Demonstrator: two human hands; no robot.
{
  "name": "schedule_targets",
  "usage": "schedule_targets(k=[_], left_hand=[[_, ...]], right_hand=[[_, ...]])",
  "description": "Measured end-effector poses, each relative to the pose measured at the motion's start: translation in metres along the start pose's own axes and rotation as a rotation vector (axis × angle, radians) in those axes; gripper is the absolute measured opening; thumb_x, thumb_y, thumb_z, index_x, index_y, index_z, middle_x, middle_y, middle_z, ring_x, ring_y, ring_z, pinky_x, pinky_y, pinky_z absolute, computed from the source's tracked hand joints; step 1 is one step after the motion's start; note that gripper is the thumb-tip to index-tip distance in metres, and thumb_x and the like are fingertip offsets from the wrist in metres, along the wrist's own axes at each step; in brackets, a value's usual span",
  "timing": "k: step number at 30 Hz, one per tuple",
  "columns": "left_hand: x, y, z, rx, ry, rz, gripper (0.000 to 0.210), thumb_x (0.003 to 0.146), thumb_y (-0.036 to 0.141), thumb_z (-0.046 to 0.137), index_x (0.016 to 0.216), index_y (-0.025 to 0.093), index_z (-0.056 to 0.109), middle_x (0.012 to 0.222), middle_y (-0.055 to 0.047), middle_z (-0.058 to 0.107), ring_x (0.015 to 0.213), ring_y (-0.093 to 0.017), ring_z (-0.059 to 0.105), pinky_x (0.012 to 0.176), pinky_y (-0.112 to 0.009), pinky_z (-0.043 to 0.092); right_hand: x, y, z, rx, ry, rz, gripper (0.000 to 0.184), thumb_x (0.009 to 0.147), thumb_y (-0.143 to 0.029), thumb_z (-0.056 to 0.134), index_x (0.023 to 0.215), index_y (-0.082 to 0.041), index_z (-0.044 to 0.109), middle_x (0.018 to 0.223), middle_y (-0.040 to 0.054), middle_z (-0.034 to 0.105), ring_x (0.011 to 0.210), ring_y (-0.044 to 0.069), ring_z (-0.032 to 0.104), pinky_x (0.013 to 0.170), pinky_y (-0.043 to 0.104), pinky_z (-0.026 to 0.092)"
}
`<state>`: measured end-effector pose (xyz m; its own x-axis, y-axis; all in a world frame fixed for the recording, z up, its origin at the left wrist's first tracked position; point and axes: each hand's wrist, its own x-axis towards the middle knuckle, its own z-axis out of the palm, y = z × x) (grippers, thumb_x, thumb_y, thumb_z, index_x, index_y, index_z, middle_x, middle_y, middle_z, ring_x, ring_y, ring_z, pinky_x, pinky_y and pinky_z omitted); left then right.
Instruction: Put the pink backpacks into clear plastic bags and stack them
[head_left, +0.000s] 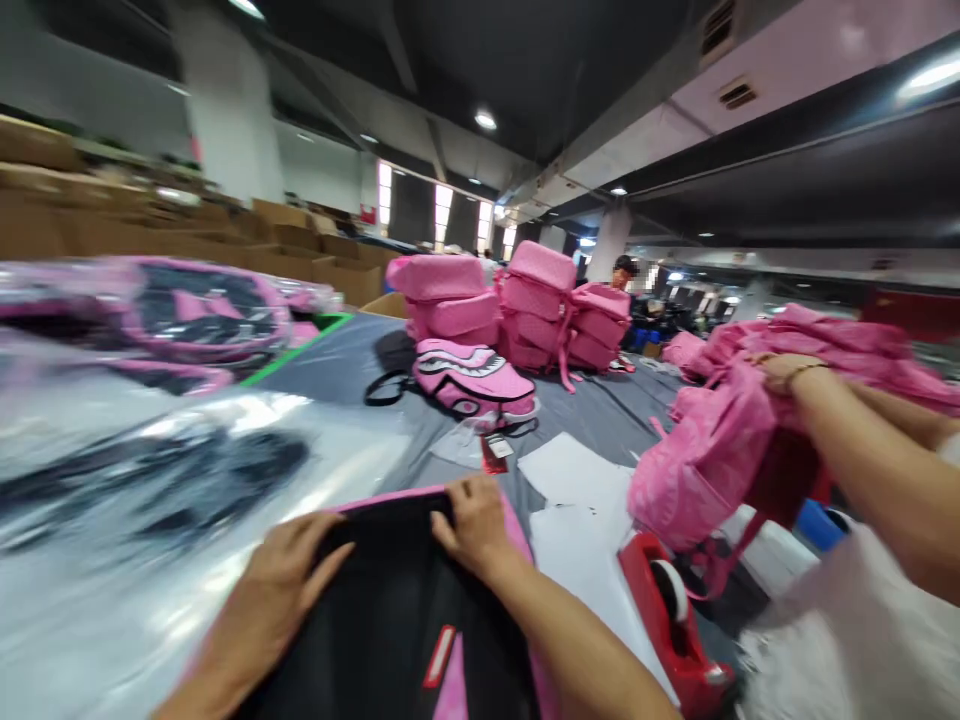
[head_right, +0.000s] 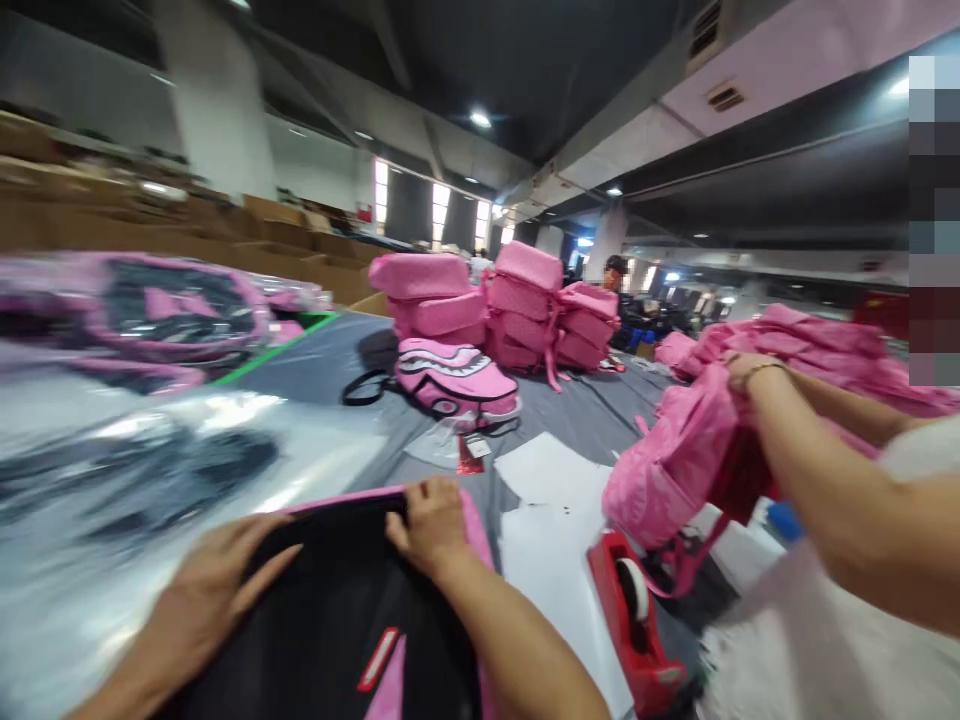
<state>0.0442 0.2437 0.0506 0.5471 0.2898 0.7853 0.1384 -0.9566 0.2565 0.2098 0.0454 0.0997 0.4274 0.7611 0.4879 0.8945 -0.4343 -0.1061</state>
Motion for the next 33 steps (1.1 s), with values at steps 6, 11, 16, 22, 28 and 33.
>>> schedule_targets(k=[6, 11, 16, 22, 28, 33], left_hand=[[-0.052, 0.058, -0.034, -0.001, -0.229, 0.033, 0.031, 0.099, 0.037, 0.05, 0.122, 0.018, 0.06, 0.117, -0.012, 0.068, 0.11, -0.026, 0.065, 0.096, -0.04, 0.056], [-0.033, 0.047, -0.015, -0.074, -0.657, -0.152, 0.028, 0.091, 0.027, 0.062, 0.118, 0.019, 0.062, 0.12, -0.011, 0.065, 0.116, -0.026, 0.06, 0.104, -0.041, 0.049], [0.045, 0.032, 0.025, 0.05, -0.853, -0.352, 0.04, 0.091, 0.042, 0.06, 0.112, 0.009, 0.066, 0.122, -0.023, 0.065, 0.119, -0.038, 0.059, 0.104, -0.052, 0.045], [0.016, 0.094, 0.006, -0.022, -0.907, -0.406, 0.1, 0.083, 0.087, 0.034, 0.159, 0.023, 0.025, 0.164, -0.023, 0.023, 0.15, -0.051, 0.018, 0.111, -0.073, 0.025], [-0.009, 0.114, 0.026, -0.09, -0.867, -0.31, 0.096, 0.083, 0.087, 0.036, 0.157, 0.027, 0.032, 0.168, -0.02, 0.007, 0.153, -0.044, -0.006, 0.119, -0.068, 0.004], [-0.004, 0.105, 0.039, -0.042, -0.709, -0.375, 0.09, 0.085, 0.083, 0.04, 0.154, 0.025, 0.041, 0.167, -0.02, 0.012, 0.154, -0.042, 0.005, 0.119, -0.069, 0.009]], right_hand=[[-0.08, 0.028, 0.016, 0.168, 0.134, -0.173, 0.025, 0.093, -0.019, 0.052, 0.116, -0.02, 0.06, 0.109, 0.0099, 0.065, 0.105, 0.025, 0.059, 0.095, 0.042, 0.049], [-0.065, 0.046, 0.027, 0.093, -0.214, -0.143, 0.028, 0.098, -0.025, 0.05, 0.123, -0.022, 0.062, 0.116, 0.01, 0.066, 0.109, 0.024, 0.061, 0.097, 0.039, 0.048], [-0.003, 0.047, 0.05, -0.033, -0.375, -0.048, 0.031, 0.101, -0.03, 0.049, 0.128, -0.02, 0.061, 0.121, 0.0107, 0.066, 0.113, 0.024, 0.06, 0.099, 0.037, 0.046], [0.022, 0.049, 0.074, -0.119, -0.369, 0.031, 0.033, 0.102, -0.036, 0.048, 0.124, -0.017, 0.061, 0.115, 0.0149, 0.065, 0.109, 0.03, 0.061, 0.09, 0.04, 0.047], [0.022, 0.043, 0.066, -0.147, -0.303, 0.046, 0.041, 0.1, -0.031, 0.047, 0.137, -0.013, 0.052, 0.119, 0.0182, 0.065, 0.11, 0.031, 0.062, 0.092, 0.042, 0.047], [0.035, 0.074, 0.029, -0.137, -0.237, -0.03, 0.051, 0.091, -0.011, 0.053, 0.141, -0.024, 0.05, 0.143, 0.0125, 0.055, 0.131, 0.025, 0.051, 0.104, 0.038, 0.042]])
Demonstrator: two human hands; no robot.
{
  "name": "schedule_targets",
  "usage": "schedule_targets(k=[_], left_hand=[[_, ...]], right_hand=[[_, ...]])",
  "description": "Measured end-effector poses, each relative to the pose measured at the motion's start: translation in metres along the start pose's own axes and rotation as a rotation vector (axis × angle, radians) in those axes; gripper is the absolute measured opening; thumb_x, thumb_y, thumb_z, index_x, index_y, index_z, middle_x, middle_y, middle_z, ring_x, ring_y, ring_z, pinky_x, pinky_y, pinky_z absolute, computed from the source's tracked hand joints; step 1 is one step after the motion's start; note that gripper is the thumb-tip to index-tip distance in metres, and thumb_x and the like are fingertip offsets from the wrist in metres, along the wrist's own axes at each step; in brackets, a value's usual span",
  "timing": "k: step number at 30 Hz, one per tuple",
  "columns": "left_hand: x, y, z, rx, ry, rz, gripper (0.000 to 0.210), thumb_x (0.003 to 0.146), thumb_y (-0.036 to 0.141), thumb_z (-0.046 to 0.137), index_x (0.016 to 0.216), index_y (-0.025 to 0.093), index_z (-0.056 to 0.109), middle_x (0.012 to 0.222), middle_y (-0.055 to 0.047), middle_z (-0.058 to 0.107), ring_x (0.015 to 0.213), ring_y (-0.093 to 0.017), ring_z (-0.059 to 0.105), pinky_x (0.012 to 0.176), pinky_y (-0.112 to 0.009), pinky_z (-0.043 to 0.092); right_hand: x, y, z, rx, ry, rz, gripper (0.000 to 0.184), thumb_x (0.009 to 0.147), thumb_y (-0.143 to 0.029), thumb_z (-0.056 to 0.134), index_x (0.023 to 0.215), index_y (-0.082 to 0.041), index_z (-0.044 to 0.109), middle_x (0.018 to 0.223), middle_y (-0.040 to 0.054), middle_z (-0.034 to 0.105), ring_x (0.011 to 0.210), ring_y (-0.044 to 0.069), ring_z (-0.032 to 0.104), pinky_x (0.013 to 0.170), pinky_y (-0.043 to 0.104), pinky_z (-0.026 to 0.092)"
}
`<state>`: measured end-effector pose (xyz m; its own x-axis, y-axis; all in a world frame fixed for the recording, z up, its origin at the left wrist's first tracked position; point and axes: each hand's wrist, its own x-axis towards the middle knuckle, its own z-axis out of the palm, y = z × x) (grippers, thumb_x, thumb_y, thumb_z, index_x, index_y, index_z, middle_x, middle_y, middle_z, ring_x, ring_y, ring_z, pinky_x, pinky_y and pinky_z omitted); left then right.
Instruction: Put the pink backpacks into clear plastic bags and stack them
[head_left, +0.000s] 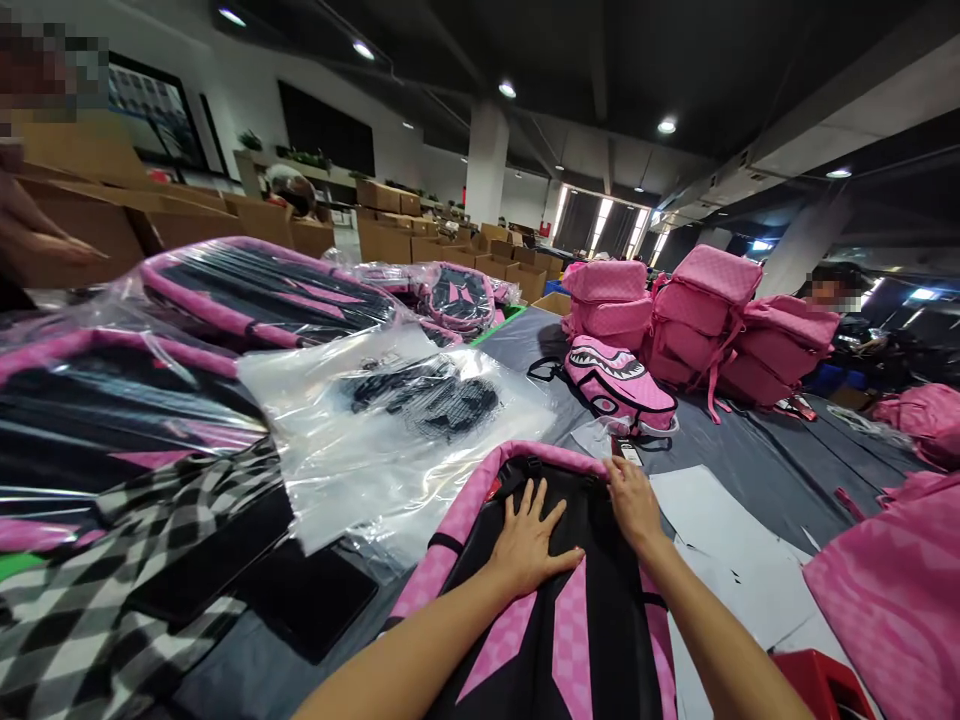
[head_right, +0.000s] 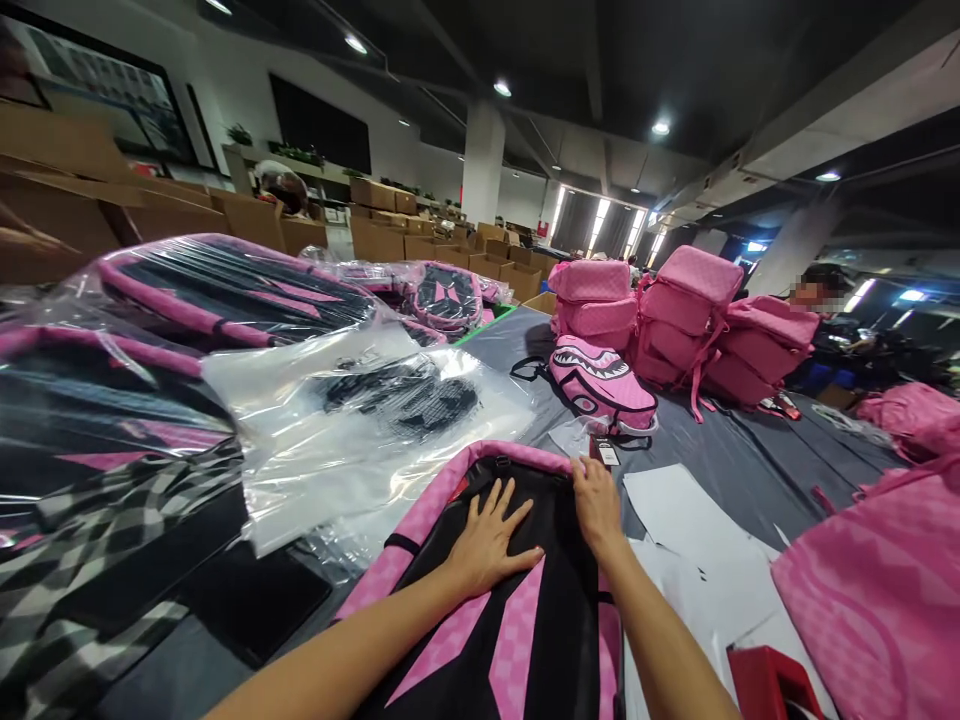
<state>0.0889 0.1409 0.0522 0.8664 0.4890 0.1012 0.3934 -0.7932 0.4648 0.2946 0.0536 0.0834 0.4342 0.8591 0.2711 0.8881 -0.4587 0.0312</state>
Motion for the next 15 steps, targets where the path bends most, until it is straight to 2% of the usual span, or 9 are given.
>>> schedule_targets(k=[2, 4, 5, 7, 9, 11, 13, 15], left_hand=[[-0.006, -0.002, 0.006, 0.016, 0.064, -0.023, 0.092, 0.083, 0.084, 0.042, 0.152, 0.024, 0.043, 0.167, -0.018, 0.018, 0.153, -0.046, 0.01, 0.117, -0.072, 0.012], [-0.011, -0.005, 0.014, 0.025, 0.106, -0.029, 0.091, 0.082, 0.084, 0.045, 0.151, 0.026, 0.046, 0.166, -0.015, 0.022, 0.152, -0.049, 0.013, 0.116, -0.074, 0.014], [-0.011, -0.007, 0.018, 0.024, 0.116, -0.023, 0.089, 0.082, 0.083, 0.046, 0.151, 0.027, 0.046, 0.167, -0.014, 0.023, 0.151, -0.05, 0.014, 0.116, -0.075, 0.015], [-0.005, -0.01, 0.026, 0.023, 0.123, -0.01, 0.083, 0.084, 0.08, 0.047, 0.15, 0.031, 0.047, 0.167, -0.013, 0.021, 0.151, -0.05, 0.016, 0.114, -0.076, 0.018], [0.006, -0.011, 0.03, 0.036, 0.124, -0.021, 0.078, 0.084, 0.077, 0.049, 0.149, 0.032, 0.049, 0.168, -0.013, 0.02, 0.15, -0.052, 0.016, 0.112, -0.076, 0.02], [0.018, -0.009, 0.031, 0.055, 0.125, -0.041, 0.077, 0.084, 0.075, 0.051, 0.146, 0.03, 0.053, 0.167, -0.016, 0.021, 0.149, -0.054, 0.017, 0.111, -0.077, 0.02], [0.025, -0.005, 0.029, 0.065, 0.126, -0.037, 0.077, 0.084, 0.074, 0.052, 0.145, 0.027, 0.054, 0.166, -0.017, 0.022, 0.148, -0.055, 0.018, 0.111, -0.077, 0.019], [0.027, -0.001, 0.028, 0.066, 0.134, -0.027, 0.078, 0.085, 0.074, 0.051, 0.146, 0.025, 0.053, 0.166, -0.018, 0.022, 0.148, -0.054, 0.018, 0.112, -0.076, 0.019]], right_hand=[[0.011, 0.02, -0.005, 0.005, -0.032, 0.016, 0.05, 0.082, -0.01, 0.066, 0.13, -0.023, 0.059, 0.133, 0.0119, 0.061, 0.123, 0.026, 0.057, 0.095, 0.037, 0.047], [0.027, 0.037, -0.001, 0.016, -0.122, 0.04, 0.041, 0.072, -0.012, 0.079, 0.111, -0.02, 0.067, 0.107, 0.0063, 0.07, 0.099, 0.023, 0.067, 0.079, 0.031, 0.051], [0.035, 0.043, 0.004, 0.021, -0.17, 0.052, 0.033, 0.07, -0.015, 0.082, 0.1, -0.019, 0.068, 0.094, 0.0025, 0.07, 0.088, 0.02, 0.068, 0.072, 0.029, 0.051], [0.05, 0.049, 0.017, 0.025, -0.234, 0.073, 0.02, 0.077, -0.023, 0.081, 0.088, -0.016, 0.066, 0.08, -0.0021, 0.067, 0.074, 0.015, 0.065, 0.066, 0.027, 0.051], [0.061, 0.05, 0.026, 0.018, -0.237, 0.095, 0.017, 0.083, -0.027, 0.077, 0.087, -0.015, 0.065, 0.08, -0.002, 0.067, 0.073, 0.013, 0.064, 0.066, 0.027, 0.052], [0.064, 0.046, 0.025, -0.004, -0.198, 0.115, 0.02, 0.079, -0.022, 0.079, 0.092, -0.015, 0.066, 0.088, 0.0014, 0.07, 0.079, 0.017, 0.066, 0.067, 0.028, 0.051], [0.056, 0.04, 0.016, -0.028, -0.15, 0.116, 0.03, 0.073, -0.015, 0.08, 0.1, -0.015, 0.067, 0.1, 0.0078, 0.071, 0.09, 0.023, 0.068, 0.072, 0.031, 0.051], [0.032, 0.029, 0.002, -0.038, -0.119, 0.086, 0.034, 0.077, -0.01, 0.074, 0.109, -0.014, 0.066, 0.112, 0.0147, 0.07, 0.1, 0.027, 0.068, 0.08, 0.035, 0.052]])
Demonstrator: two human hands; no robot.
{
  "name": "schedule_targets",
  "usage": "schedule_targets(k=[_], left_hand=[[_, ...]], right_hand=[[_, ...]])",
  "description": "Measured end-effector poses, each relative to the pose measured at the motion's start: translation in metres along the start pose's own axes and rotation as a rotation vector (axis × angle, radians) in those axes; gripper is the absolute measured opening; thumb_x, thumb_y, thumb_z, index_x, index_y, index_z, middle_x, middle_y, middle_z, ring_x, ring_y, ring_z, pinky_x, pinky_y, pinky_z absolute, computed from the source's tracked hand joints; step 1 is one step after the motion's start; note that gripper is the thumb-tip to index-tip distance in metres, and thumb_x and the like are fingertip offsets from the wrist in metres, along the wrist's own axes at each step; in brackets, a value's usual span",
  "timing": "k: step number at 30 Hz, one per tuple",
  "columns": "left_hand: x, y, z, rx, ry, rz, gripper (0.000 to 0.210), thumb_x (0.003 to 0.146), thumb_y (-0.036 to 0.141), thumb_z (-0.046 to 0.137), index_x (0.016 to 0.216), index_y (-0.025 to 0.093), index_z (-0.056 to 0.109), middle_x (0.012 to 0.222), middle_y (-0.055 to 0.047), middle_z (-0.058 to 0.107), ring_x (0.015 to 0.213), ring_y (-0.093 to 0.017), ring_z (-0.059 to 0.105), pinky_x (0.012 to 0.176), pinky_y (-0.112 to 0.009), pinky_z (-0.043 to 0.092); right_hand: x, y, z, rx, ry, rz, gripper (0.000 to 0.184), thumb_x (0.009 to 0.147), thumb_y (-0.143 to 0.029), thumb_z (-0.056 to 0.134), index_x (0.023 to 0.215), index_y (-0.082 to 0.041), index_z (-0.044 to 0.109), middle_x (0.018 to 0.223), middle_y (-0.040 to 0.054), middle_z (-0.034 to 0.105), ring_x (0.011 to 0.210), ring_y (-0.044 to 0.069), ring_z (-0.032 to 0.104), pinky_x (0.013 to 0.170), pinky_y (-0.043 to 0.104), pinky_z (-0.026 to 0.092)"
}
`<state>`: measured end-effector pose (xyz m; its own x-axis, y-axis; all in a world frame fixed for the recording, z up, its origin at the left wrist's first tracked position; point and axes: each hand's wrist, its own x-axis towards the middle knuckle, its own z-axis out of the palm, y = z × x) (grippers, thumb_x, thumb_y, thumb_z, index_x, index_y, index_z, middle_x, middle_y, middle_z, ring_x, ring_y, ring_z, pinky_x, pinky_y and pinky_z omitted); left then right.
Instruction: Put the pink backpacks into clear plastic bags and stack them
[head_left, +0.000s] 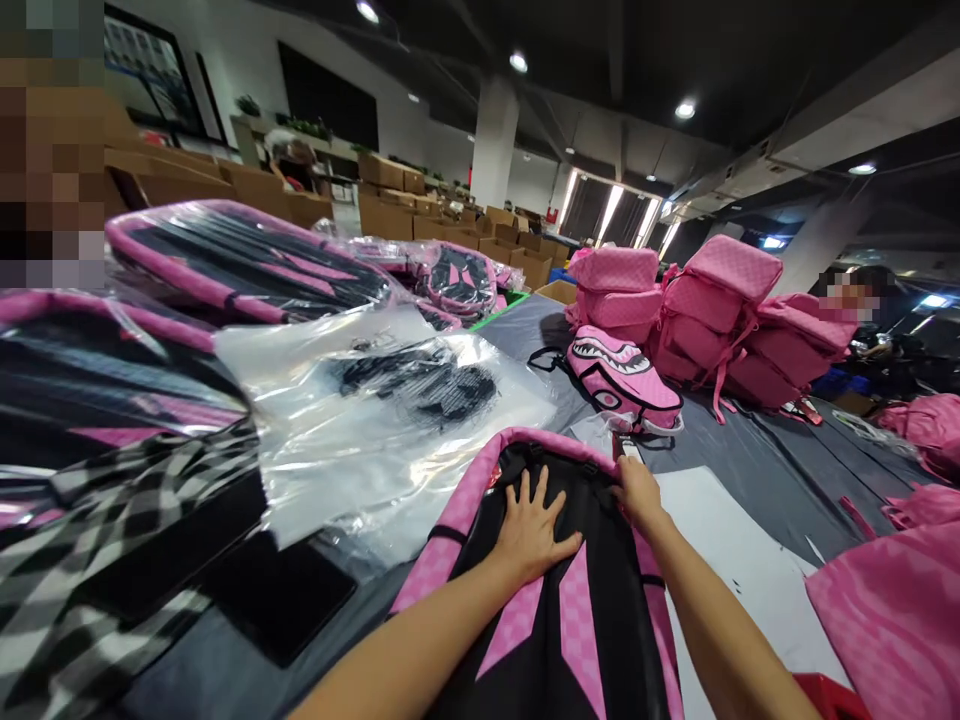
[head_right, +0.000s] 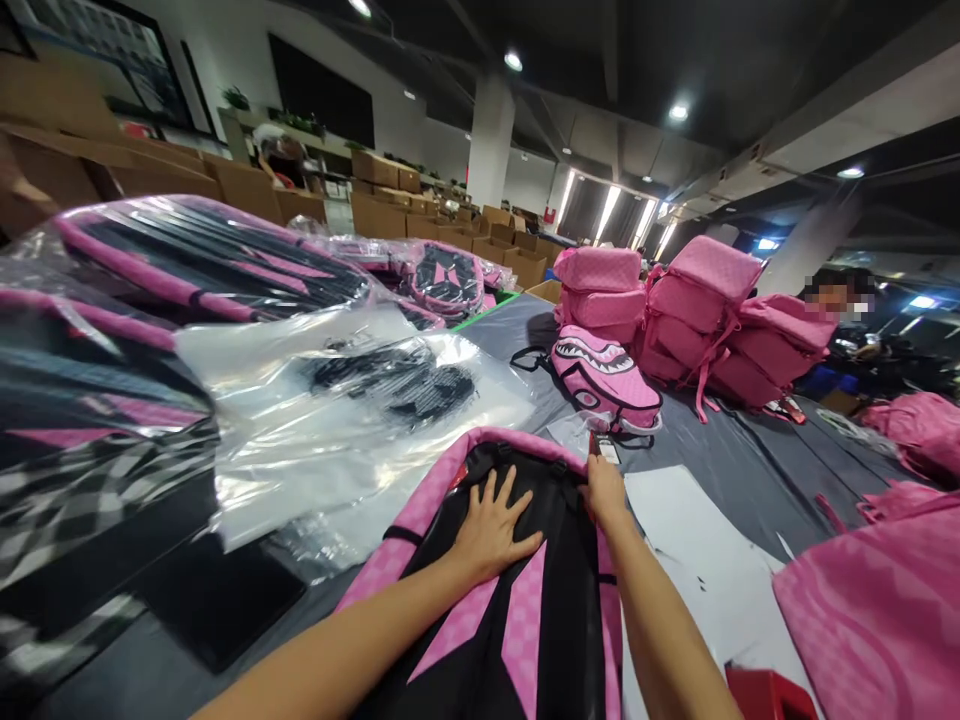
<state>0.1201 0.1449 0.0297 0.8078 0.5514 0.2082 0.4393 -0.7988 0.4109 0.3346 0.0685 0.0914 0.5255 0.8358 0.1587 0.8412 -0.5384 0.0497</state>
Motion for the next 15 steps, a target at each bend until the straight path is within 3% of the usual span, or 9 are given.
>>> schedule_targets(k=[5, 7, 10, 11, 13, 15], left_hand=[[0.0, 0.004, -0.008, -0.026, 0.007, -0.039, 0.074, 0.095, 0.066, 0.042, 0.151, 0.017, 0.046, 0.165, -0.018, 0.026, 0.149, -0.05, 0.021, 0.114, -0.072, 0.023], [-0.001, 0.005, -0.017, -0.037, 0.008, -0.044, 0.063, 0.101, 0.051, 0.037, 0.151, 0.014, 0.045, 0.163, -0.018, 0.031, 0.148, -0.048, 0.025, 0.114, -0.07, 0.024], [-0.015, 0.009, -0.041, -0.026, 0.005, 0.012, 0.049, 0.101, 0.031, 0.036, 0.145, 0.015, 0.051, 0.159, -0.015, 0.04, 0.149, -0.042, 0.024, 0.118, -0.066, 0.017], [-0.025, 0.012, -0.051, -0.035, -0.006, 0.093, 0.045, 0.101, 0.031, 0.037, 0.139, 0.017, 0.056, 0.154, -0.013, 0.047, 0.148, -0.038, 0.028, 0.119, -0.064, 0.016], [-0.055, 0.018, -0.069, -0.104, -0.094, 0.365, 0.035, 0.101, 0.038, 0.042, 0.121, 0.021, 0.065, 0.134, -0.009, 0.064, 0.133, -0.031, 0.047, 0.117, -0.052, 0.028], [-0.088, 0.024, -0.079, -0.163, -0.239, 0.707, 0.036, 0.097, 0.052, 0.049, 0.103, 0.022, 0.066, 0.108, -0.006, 0.069, 0.104, -0.024, 0.06, 0.099, -0.04, 0.044]], right_hand=[[-0.115, -0.044, -0.005, 0.078, 0.147, -0.249, 0.036, 0.096, -0.022, 0.052, 0.131, -0.023, 0.061, 0.138, 0.012, 0.061, 0.13, 0.027, 0.054, 0.11, 0.045, 0.042], [-0.153, -0.068, 0.007, 0.107, 0.212, -0.357, 0.04, 0.097, -0.028, 0.05, 0.136, -0.022, 0.058, 0.141, 0.0132, 0.059, 0.132, 0.028, 0.053, 0.11, 0.047, 0.043], [-0.174, -0.096, 0.026, 0.074, 0.202, -0.323, 0.043, 0.098, -0.027, 0.047, 0.138, -0.015, 0.056, 0.143, 0.018, 0.057, 0.13, 0.029, 0.054, 0.107, 0.047, 0.045], [-0.172, -0.101, 0.031, 0.064, 0.186, -0.305, 0.044, 0.098, -0.026, 0.046, 0.139, -0.013, 0.056, 0.144, 0.0187, 0.056, 0.132, 0.03, 0.053, 0.107, 0.047, 0.045], [-0.165, -0.108, 0.038, 0.062, 0.144, -0.3, 0.045, 0.096, -0.024, 0.048, 0.14, -0.013, 0.055, 0.144, 0.0189, 0.056, 0.132, 0.031, 0.052, 0.104, 0.047, 0.047], [-0.156, -0.112, 0.042, 0.071, 0.11, -0.3, 0.047, 0.094, -0.022, 0.05, 0.14, -0.014, 0.055, 0.143, 0.0205, 0.057, 0.128, 0.033, 0.053, 0.097, 0.048, 0.049]])
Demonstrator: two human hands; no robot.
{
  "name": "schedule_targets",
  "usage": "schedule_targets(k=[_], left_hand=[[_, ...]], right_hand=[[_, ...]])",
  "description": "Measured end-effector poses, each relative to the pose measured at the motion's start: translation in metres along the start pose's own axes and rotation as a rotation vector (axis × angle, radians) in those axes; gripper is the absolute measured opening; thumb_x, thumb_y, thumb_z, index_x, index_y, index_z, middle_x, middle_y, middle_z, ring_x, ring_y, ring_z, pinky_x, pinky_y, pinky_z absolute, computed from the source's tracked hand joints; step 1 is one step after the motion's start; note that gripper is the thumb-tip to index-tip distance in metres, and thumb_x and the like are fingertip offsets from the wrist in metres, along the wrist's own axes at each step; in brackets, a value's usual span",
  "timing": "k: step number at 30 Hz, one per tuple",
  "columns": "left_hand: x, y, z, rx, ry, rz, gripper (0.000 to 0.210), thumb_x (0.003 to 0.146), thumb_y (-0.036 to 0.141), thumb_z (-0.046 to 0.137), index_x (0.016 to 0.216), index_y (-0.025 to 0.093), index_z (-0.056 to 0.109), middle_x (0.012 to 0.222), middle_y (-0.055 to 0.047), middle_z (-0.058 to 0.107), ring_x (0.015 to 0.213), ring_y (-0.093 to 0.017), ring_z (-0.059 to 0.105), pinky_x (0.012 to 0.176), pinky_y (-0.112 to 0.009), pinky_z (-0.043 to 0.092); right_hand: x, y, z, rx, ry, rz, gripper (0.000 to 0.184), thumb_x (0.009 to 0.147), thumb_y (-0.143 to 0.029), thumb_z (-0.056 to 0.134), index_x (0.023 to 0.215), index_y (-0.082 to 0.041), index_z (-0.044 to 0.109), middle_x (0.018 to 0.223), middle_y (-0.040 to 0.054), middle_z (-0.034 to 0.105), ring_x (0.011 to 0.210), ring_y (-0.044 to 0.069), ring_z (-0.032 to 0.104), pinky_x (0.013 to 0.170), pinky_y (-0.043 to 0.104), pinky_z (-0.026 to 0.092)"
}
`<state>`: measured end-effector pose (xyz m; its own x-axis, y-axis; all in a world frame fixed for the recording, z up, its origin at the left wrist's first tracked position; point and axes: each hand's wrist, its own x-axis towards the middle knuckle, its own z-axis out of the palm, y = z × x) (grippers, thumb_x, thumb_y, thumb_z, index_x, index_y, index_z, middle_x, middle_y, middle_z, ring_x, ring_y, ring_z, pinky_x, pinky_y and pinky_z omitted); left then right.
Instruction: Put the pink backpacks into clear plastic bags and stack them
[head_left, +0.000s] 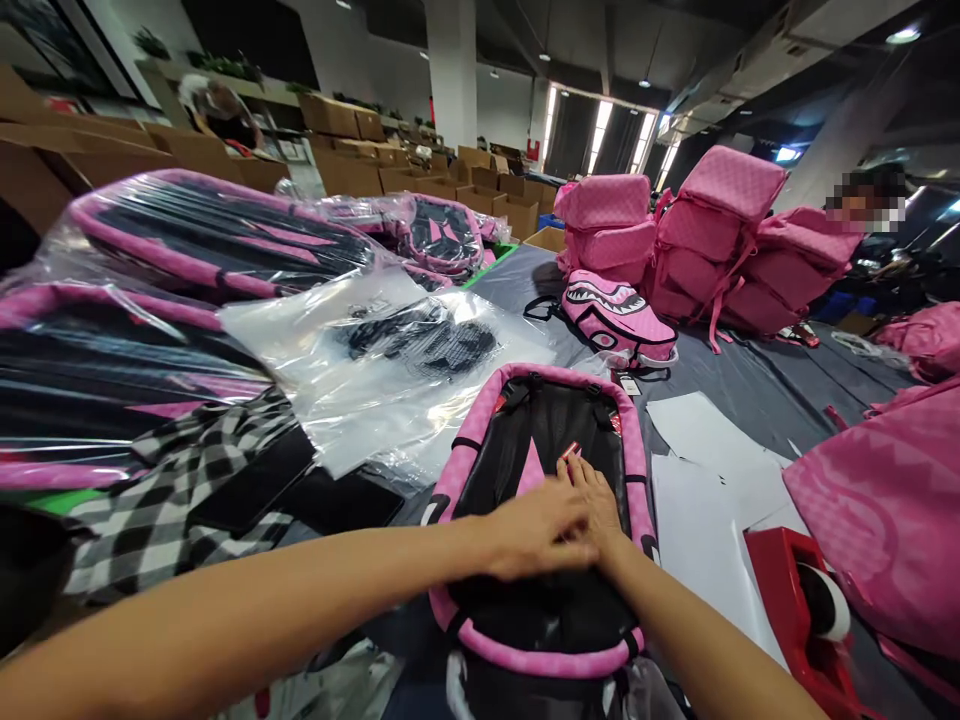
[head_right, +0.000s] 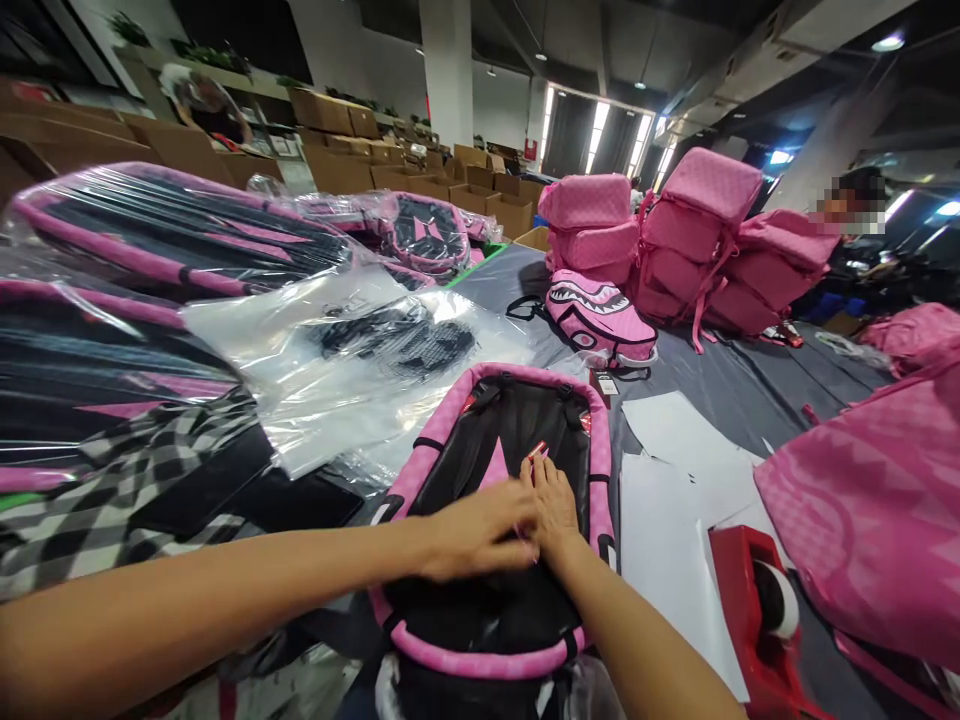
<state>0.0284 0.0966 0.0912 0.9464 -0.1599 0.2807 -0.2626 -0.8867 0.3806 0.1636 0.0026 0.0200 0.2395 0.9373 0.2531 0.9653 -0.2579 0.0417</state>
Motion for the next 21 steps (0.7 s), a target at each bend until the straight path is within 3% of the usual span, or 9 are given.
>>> schedule_targets(k=[1, 3, 7, 10, 12, 14, 16, 18, 21], left_hand=[[-0.009, 0.01, 0.004, 0.001, -0.065, 0.123, 0.039, 0.094, 0.057, 0.052, 0.098, 0.021, 0.065, 0.1, -0.006, 0.068, 0.093, -0.023, 0.06, 0.09, -0.037, 0.046], [-0.021, 0.022, 0.021, 0.101, -0.132, 0.215, 0.036, 0.091, 0.056, 0.057, 0.093, 0.02, 0.063, 0.093, -0.007, 0.067, 0.086, -0.023, 0.057, 0.083, -0.037, 0.046], [-0.022, 0.017, 0.059, 0.289, -0.147, 0.136, 0.02, 0.095, 0.035, 0.052, 0.089, 0.019, 0.063, 0.088, -0.007, 0.068, 0.086, -0.023, 0.058, 0.088, -0.039, 0.044], [-0.016, 0.009, 0.064, 0.297, -0.155, 0.017, 0.022, 0.097, 0.031, 0.049, 0.099, 0.017, 0.066, 0.095, -0.01, 0.07, 0.09, -0.024, 0.06, 0.088, -0.039, 0.045], [-0.011, 0.001, 0.052, 0.267, -0.165, -0.042, 0.021, 0.097, 0.028, 0.051, 0.105, 0.018, 0.068, 0.104, -0.009, 0.07, 0.094, -0.023, 0.061, 0.091, -0.035, 0.046], [-0.008, -0.012, 0.035, 0.255, -0.149, -0.074, 0.024, 0.097, 0.029, 0.054, 0.113, 0.02, 0.069, 0.117, -0.009, 0.068, 0.104, -0.023, 0.061, 0.099, -0.036, 0.044], [-0.011, -0.027, 0.024, 0.282, -0.082, -0.139, 0.039, 0.098, 0.042, 0.054, 0.131, 0.023, 0.063, 0.139, -0.013, 0.058, 0.124, -0.031, 0.053, 0.111, -0.048, 0.036], [-0.019, -0.04, 0.022, 0.311, -0.002, -0.24, 0.058, 0.097, 0.058, 0.05, 0.147, 0.031, 0.049, 0.156, -0.015, 0.041, 0.141, -0.041, 0.036, 0.115, -0.066, 0.022], [-0.029, -0.052, 0.034, 0.318, 0.061, -0.319, 0.065, 0.093, 0.069, 0.047, 0.152, 0.045, 0.036, 0.163, -0.009, 0.033, 0.149, -0.045, 0.021, 0.114, -0.074, 0.013]], right_hand=[[0.004, -0.001, 0.002, 0.006, -0.003, 0.011, 0.048, 0.093, -0.021, 0.05, 0.14, -0.013, 0.055, 0.142, 0.0222, 0.057, 0.125, 0.034, 0.054, 0.094, 0.05, 0.05], [0.009, -0.004, 0.003, 0.014, 0.015, 0.042, 0.049, 0.092, -0.02, 0.05, 0.14, -0.01, 0.054, 0.141, 0.026, 0.056, 0.121, 0.036, 0.055, 0.09, 0.052, 0.05], [0.008, -0.003, -0.005, 0.136, 0.137, 0.089, 0.044, 0.092, -0.018, 0.045, 0.134, -0.009, 0.057, 0.137, 0.0244, 0.058, 0.122, 0.035, 0.054, 0.094, 0.052, 0.048], [-0.004, -0.001, -0.034, 0.309, 0.266, 0.093, 0.04, 0.096, -0.017, 0.034, 0.126, -0.015, 0.061, 0.122, 0.0162, 0.065, 0.112, 0.025, 0.059, 0.093, 0.042, 0.049], [-0.018, -0.006, -0.061, 0.362, 0.238, -0.105, 0.035, 0.097, -0.021, 0.035, 0.115, -0.02, 0.065, 0.108, 0.0116, 0.067, 0.102, 0.022, 0.061, 0.088, 0.037, 0.049], [-0.032, -0.017, -0.082, 0.369, 0.067, -0.471, 0.026, 0.095, -0.027, 0.043, 0.102, -0.024, 0.068, 0.092, 0.0063, 0.068, 0.088, 0.02, 0.062, 0.08, 0.033, 0.047], [-0.041, -0.03, -0.089, 0.368, -0.131, -0.748, 0.018, 0.091, -0.032, 0.05, 0.096, -0.025, 0.066, 0.08, 0.0012, 0.066, 0.073, 0.018, 0.059, 0.068, 0.03, 0.044], [-0.042, -0.04, -0.077, 0.392, -0.225, -0.829, 0.017, 0.087, -0.034, 0.054, 0.098, -0.025, 0.063, 0.078, -0.0014, 0.065, 0.066, 0.016, 0.057, 0.061, 0.029, 0.04], [-0.033, -0.046, -0.037, 0.431, -0.19, -0.899, 0.01, 0.082, -0.031, 0.051, 0.088, -0.025, 0.057, 0.071, -0.0031, 0.062, 0.061, 0.015, 0.053, 0.059, 0.028, 0.038]])
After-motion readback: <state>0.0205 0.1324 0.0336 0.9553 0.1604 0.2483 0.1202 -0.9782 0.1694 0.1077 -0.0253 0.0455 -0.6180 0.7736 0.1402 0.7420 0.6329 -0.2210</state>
